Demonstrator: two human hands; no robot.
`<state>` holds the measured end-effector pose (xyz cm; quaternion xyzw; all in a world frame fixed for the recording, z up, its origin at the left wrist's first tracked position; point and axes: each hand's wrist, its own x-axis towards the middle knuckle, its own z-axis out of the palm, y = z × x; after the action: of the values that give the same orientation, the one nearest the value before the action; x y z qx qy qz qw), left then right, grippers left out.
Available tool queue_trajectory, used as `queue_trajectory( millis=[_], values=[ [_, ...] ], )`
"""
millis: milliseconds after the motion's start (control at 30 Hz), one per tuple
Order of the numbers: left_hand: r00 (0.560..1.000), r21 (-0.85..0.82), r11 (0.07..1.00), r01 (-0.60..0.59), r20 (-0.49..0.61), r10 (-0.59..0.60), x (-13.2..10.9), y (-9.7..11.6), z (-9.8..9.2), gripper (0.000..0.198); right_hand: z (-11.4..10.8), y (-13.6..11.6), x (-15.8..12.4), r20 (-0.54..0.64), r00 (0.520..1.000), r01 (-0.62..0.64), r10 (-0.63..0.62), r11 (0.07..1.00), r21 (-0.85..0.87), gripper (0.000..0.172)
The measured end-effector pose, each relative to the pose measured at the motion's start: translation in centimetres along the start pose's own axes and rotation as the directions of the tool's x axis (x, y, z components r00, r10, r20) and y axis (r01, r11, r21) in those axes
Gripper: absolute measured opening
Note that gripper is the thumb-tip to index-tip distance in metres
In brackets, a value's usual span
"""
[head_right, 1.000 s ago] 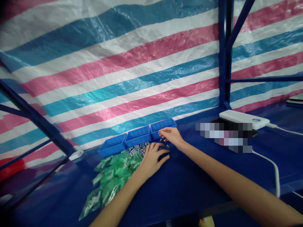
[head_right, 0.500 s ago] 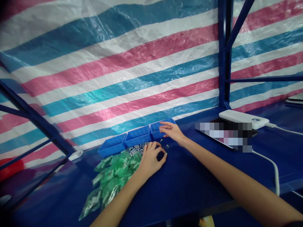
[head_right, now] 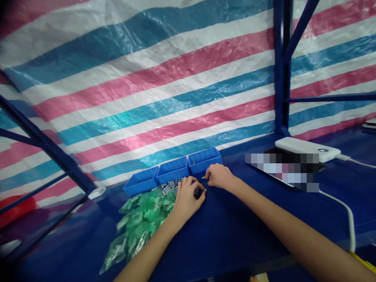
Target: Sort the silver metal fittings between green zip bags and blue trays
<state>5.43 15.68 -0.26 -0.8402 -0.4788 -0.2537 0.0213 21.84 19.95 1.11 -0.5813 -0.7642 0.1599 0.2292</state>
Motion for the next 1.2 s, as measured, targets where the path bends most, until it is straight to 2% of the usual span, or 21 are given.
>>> queue_trajectory(
  millis=[200,300,367,433,567,667,933,1200],
  values=[
    [0.999,0.041,0.998,0.037,-0.01,-0.037,0.0,-0.3,0.4,0.004,0.5,-1.3,-0.5,0.034,0.999,0.004,-0.004,1.0,-0.009,0.019],
    [0.998,0.053,0.997,0.053,-0.026,-0.051,-0.1,-0.5,0.6,0.005,0.8,-1.4,-0.5,-0.018,1.0,0.014,-0.014,1.0,0.001,0.02],
    [0.997,0.048,0.996,0.07,-0.027,-0.069,-0.2,-0.6,0.7,0.006,0.9,-1.3,-0.3,-0.08,0.997,0.019,-0.014,0.998,0.065,0.022],
    [0.996,0.032,0.995,0.092,-0.024,-0.092,-0.1,-0.5,0.6,0.008,1.0,-1.3,-0.1,-0.092,0.996,0.013,0.007,0.976,0.218,0.025],
    [0.986,-0.03,0.99,0.135,-0.098,-0.138,0.2,-0.2,0.1,0.005,0.7,-2.1,0.0,0.037,0.997,-0.081,0.073,0.81,0.581,0.027],
    [0.971,-0.084,0.984,0.155,-0.172,-0.167,0.4,0.0,-0.4,0.004,0.4,-2.8,-0.1,0.078,0.992,-0.127,0.102,0.685,0.718,0.022],
    [0.956,-0.12,0.976,0.181,-0.21,-0.203,0.4,-0.1,-0.7,0.007,1.0,-2.7,-0.3,0.197,0.975,-0.224,0.107,0.472,0.853,0.021],
    [0.944,-0.097,0.98,0.174,-0.266,-0.194,0.4,-0.3,-0.9,0.006,0.7,-3.5,-0.7,0.298,0.949,-0.314,0.105,0.193,0.93,0.013]
  ],
)
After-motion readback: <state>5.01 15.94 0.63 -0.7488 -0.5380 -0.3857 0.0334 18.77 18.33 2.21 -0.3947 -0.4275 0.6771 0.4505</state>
